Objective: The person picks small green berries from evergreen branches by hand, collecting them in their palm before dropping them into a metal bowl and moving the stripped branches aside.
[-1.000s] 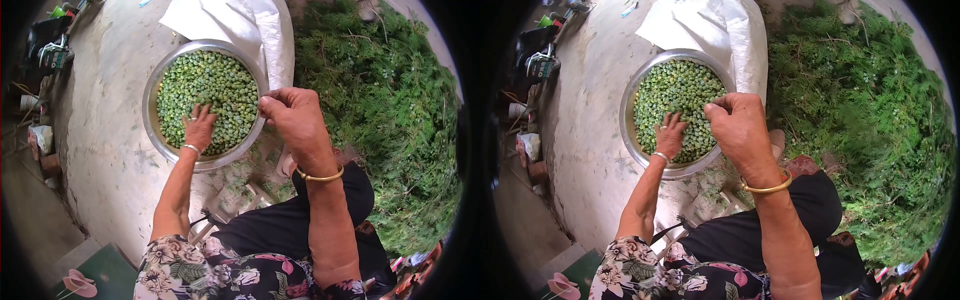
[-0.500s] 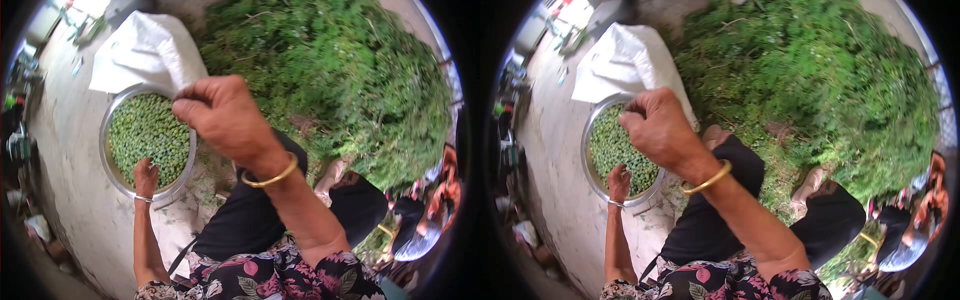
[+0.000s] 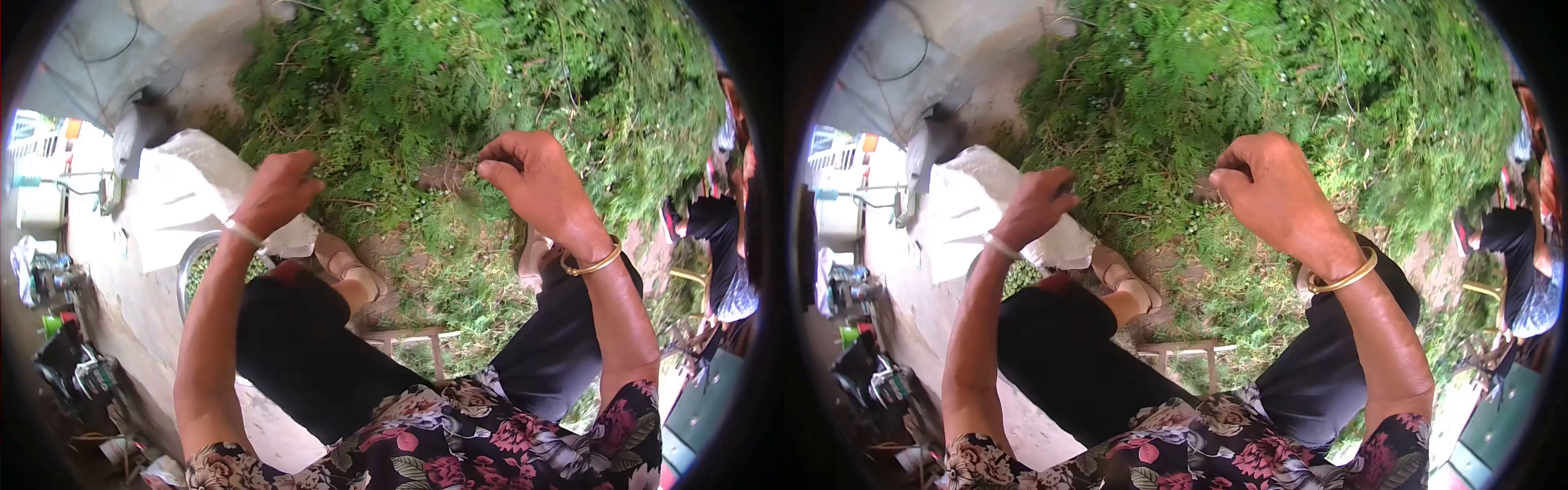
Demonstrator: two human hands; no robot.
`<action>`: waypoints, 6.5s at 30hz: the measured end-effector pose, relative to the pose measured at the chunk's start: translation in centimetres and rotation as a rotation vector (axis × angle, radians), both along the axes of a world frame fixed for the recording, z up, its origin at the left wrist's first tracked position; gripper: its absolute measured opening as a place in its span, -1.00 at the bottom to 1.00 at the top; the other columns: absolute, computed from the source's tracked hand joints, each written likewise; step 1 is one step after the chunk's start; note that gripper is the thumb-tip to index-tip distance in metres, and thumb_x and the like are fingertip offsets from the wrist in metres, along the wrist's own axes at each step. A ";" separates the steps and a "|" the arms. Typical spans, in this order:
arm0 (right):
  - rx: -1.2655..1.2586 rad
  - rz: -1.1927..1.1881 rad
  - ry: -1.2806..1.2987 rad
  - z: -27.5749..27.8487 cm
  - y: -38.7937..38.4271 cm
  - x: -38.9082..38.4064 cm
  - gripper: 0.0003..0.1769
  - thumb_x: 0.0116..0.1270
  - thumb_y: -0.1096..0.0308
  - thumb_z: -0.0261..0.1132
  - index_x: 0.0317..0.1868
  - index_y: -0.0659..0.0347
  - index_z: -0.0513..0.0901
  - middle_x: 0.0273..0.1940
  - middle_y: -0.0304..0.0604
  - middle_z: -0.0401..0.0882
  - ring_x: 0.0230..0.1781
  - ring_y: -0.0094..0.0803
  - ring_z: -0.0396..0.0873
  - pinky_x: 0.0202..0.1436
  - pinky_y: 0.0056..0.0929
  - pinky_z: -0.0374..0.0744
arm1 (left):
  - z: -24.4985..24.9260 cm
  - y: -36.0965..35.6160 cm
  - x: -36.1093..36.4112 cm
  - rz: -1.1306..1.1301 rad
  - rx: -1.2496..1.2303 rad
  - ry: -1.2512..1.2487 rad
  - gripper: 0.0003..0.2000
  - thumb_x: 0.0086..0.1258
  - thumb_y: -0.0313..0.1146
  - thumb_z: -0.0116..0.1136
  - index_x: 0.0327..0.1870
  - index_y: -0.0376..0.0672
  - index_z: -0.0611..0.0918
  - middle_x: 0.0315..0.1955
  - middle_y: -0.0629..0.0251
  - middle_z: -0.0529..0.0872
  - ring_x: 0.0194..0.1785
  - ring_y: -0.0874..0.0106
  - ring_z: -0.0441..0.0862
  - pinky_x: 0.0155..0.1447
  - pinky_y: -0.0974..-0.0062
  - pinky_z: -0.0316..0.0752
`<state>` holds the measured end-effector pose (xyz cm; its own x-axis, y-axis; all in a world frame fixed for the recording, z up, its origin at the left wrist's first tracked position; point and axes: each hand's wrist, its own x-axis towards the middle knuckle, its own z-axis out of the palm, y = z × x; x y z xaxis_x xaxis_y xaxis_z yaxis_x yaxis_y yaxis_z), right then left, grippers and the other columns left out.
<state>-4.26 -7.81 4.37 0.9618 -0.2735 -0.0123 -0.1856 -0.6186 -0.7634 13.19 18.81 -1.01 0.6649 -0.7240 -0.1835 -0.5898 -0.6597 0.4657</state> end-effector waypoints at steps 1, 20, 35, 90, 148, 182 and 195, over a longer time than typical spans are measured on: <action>0.014 -0.018 0.008 -0.7 -0.7 -0.3 -0.80 0.17 0.41 0.28 -0.36 0.44 0.65 -0.59 -0.01 0.57 -0.58 -0.38 0.51 -0.45 -0.40 0.47 | -2.2 -2.0 0.7 -0.087 0.086 0.000 -0.70 0.09 -0.37 0.23 -0.17 -0.35 0.61 -0.30 -0.05 0.68 -0.20 0.07 0.65 -0.03 0.25 0.53; 0.533 -0.413 0.116 1.3 -4.0 -5.3 -0.66 0.18 0.24 0.42 -0.23 0.40 0.66 -0.36 -0.07 0.68 -0.37 -0.45 0.64 -0.30 -0.57 0.56 | -33.0 -15.3 -7.8 0.095 -0.155 0.106 -0.60 0.14 -0.49 0.14 0.08 -0.08 0.58 -0.19 0.05 0.65 -0.12 0.00 0.59 0.01 0.18 0.51; 0.378 -0.258 0.197 0.9 -5.5 -5.9 -0.66 0.15 0.24 0.43 -0.22 0.38 0.66 -0.37 -0.03 0.69 -0.41 -0.42 0.65 -0.32 -0.55 0.57 | -37.1 -11.1 -14.4 -0.032 0.101 -0.117 -0.60 0.22 -0.42 0.13 0.11 -0.16 0.43 0.09 -0.22 0.37 0.07 -0.08 0.40 0.02 0.09 0.43; 1.173 -0.342 -0.030 -1.9 -1.0 2.1 -0.83 0.30 0.31 0.34 -0.26 0.27 0.68 -0.43 -0.31 0.63 -0.54 -0.65 0.47 -0.48 -0.64 0.45 | 2.2 -11.4 -10.0 0.422 -1.030 1.791 -0.65 0.51 -0.12 -0.08 0.06 -0.23 0.50 -0.21 0.24 0.70 -0.27 0.43 0.71 -0.40 0.54 0.65; 1.521 -0.490 -0.306 -3.6 -1.0 1.5 -0.86 0.25 0.31 0.22 -0.29 0.20 0.55 -0.30 -0.17 0.56 -0.40 -0.29 0.51 -0.27 -0.25 0.61 | 2.9 -12.0 -10.5 0.419 -1.029 1.235 -0.83 0.23 -0.44 0.30 -0.23 -0.33 0.65 -0.50 0.40 0.63 -0.55 0.68 0.46 -0.54 0.73 0.29; 2.070 -0.130 -0.393 -3.1 -3.8 0.1 -0.67 0.39 0.11 0.14 -0.46 0.09 0.30 -0.52 -0.42 0.20 -0.54 -0.61 0.08 -0.47 -0.60 0.15 | 4.1 -13.4 -12.6 0.292 -0.712 1.187 -0.86 0.23 -0.45 0.20 -0.31 -0.36 0.65 -0.62 0.40 0.57 -0.62 0.67 0.41 -0.57 0.72 0.21; 1.866 -0.255 -0.519 -1.5 -7.7 -0.3 -0.88 0.30 0.40 0.18 -0.38 0.18 0.43 -0.53 -0.37 0.23 -0.56 -0.59 0.17 -0.55 -0.64 0.20 | 4.4 -11.2 -10.8 0.251 -0.763 1.530 -0.85 0.22 -0.51 0.16 -0.21 -0.32 0.65 -0.49 0.23 0.67 -0.53 0.60 0.52 -0.57 0.72 0.30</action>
<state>-4.57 -15.51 2.83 0.9133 -0.3661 -0.1787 0.2967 0.8983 -0.3242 2.39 7.56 3.41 0.3305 -0.8557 -0.3983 0.7249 -0.0402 0.6877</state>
